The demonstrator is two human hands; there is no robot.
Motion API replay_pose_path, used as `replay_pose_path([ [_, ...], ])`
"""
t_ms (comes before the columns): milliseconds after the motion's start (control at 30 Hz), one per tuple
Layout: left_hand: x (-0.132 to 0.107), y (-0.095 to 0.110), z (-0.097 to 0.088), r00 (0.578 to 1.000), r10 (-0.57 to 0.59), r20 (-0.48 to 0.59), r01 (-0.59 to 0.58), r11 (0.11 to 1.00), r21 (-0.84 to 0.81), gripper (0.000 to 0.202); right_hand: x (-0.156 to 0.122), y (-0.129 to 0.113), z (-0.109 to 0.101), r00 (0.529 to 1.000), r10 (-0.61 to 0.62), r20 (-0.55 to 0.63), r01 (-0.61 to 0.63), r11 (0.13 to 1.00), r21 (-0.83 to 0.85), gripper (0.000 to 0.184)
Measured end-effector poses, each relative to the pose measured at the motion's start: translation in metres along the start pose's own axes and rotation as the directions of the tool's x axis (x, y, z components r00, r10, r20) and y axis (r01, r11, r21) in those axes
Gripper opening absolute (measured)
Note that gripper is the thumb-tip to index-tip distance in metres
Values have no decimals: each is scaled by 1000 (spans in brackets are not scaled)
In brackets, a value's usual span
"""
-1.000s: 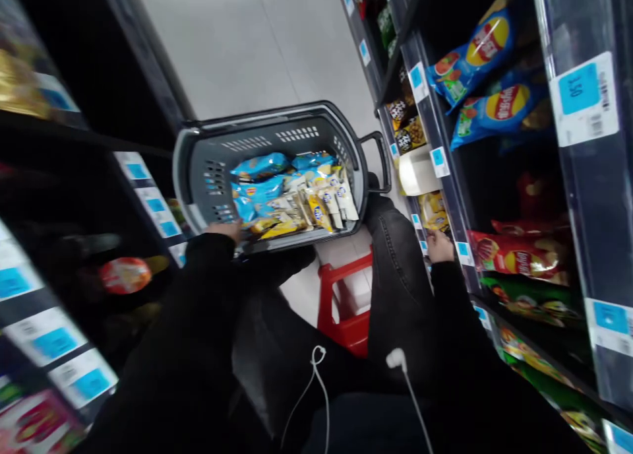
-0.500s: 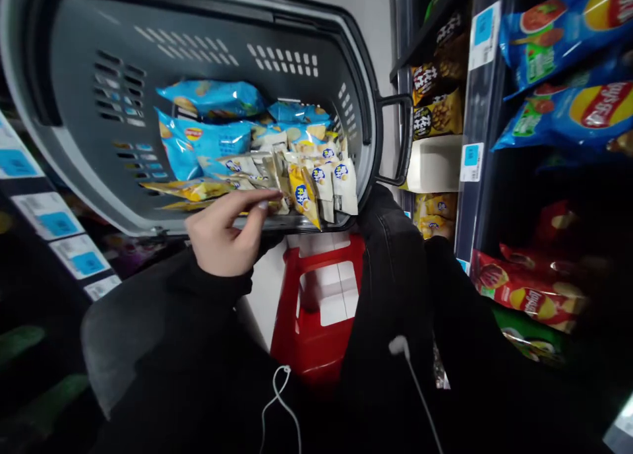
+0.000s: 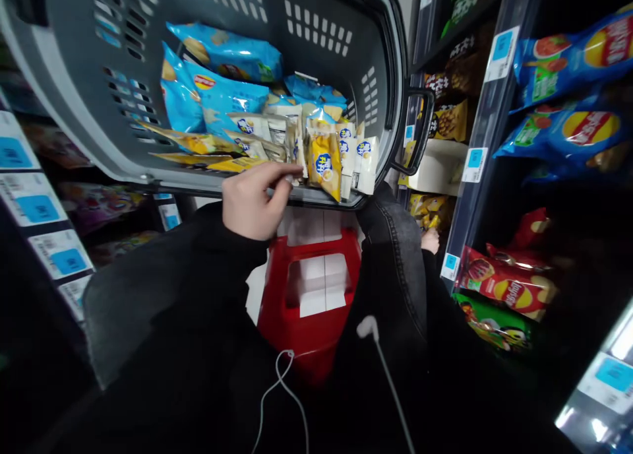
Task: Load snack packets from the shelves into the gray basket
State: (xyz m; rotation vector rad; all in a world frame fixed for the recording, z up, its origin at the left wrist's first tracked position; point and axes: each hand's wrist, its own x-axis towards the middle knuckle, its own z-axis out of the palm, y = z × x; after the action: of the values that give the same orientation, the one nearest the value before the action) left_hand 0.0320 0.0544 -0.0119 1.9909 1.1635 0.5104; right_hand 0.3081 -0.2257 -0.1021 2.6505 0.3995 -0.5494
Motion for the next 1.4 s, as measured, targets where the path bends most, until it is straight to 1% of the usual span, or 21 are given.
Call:
replay_pose_path([
  [133,4,1,5,992,-118,44,125,972,-200,23,-43,7,-32,991,-1,-131,3,1000,16,27],
  [200,6,1,6,962,-193,191,258,871,-418,23,-74,19,-59,961,-18,-278,35,998,56,27],
  [233,7,2,6,926,-202,318,352,768,-535,27,-89,24,-74,923,-52,-382,88,993,78,28],
  [267,8,3,6,872,-178,456,456,633,-626,32,-104,27,-90,864,-109,-492,174,981,89,28],
  [333,10,6,2,738,-46,673,644,346,-682,45,-129,24,-119,681,-293,-671,427,903,39,26],
  [400,12,10,-5,633,98,768,755,142,-640,57,-142,4,-142,453,-507,-733,684,725,-78,22],
  [433,13,10,-10,604,151,783,783,75,-618,61,-144,-13,-151,343,-603,-720,785,605,-132,22],
  [500,17,9,-20,593,206,778,797,-17,-604,66,-143,-56,-163,162,-746,-645,917,355,-180,23],
  [533,19,6,-26,612,203,765,786,-47,-617,66,-140,-80,-167,98,-791,-603,954,247,-169,24],
  [600,24,-1,-36,678,127,724,734,-70,-675,61,-133,-125,-172,38,-818,-574,991,105,-84,24],
  [633,26,-5,-39,719,58,693,696,-63,-716,58,-129,-144,-173,51,-803,-593,997,72,-11,24],
  [667,28,-8,-41,757,-18,654,652,-47,-757,58,-125,-160,-173,96,-776,-624,995,56,82,25],
  [767,34,-11,-37,838,-210,504,522,40,-852,56,-111,-190,-166,361,-631,-687,898,36,439,31],
  [833,37,-9,-26,867,-263,423,463,112,-879,50,-103,-197,-156,532,-549,-644,765,-13,644,36],
  [867,38,-7,-19,877,-277,394,443,144,-885,46,-100,-198,-151,591,-536,-603,698,-33,715,38],
  [933,38,-4,-6,884,-301,357,422,187,-887,41,-95,-197,-140,658,-550,-513,595,-37,803,39],
  [1000,37,-3,3,880,-326,345,424,212,-880,40,-92,-198,-132,684,-563,-464,563,2,827,45],
  [1100,36,-4,8,871,-366,326,431,255,-865,40,-88,-203,-130,692,-512,-509,614,46,788,49],
  [1200,37,-5,7,871,-372,321,432,268,-861,38,-88,-208,-137,662,-501,-557,661,42,749,33],
  [1300,37,-7,6,850,-321,418,501,245,-830,37,-90,-209,-145,636,-527,-564,684,47,728,19],
  [1400,36,-8,6,827,-280,488,551,227,-803,36,-91,-207,-149,607,-569,-555,688,25,726,19],
])
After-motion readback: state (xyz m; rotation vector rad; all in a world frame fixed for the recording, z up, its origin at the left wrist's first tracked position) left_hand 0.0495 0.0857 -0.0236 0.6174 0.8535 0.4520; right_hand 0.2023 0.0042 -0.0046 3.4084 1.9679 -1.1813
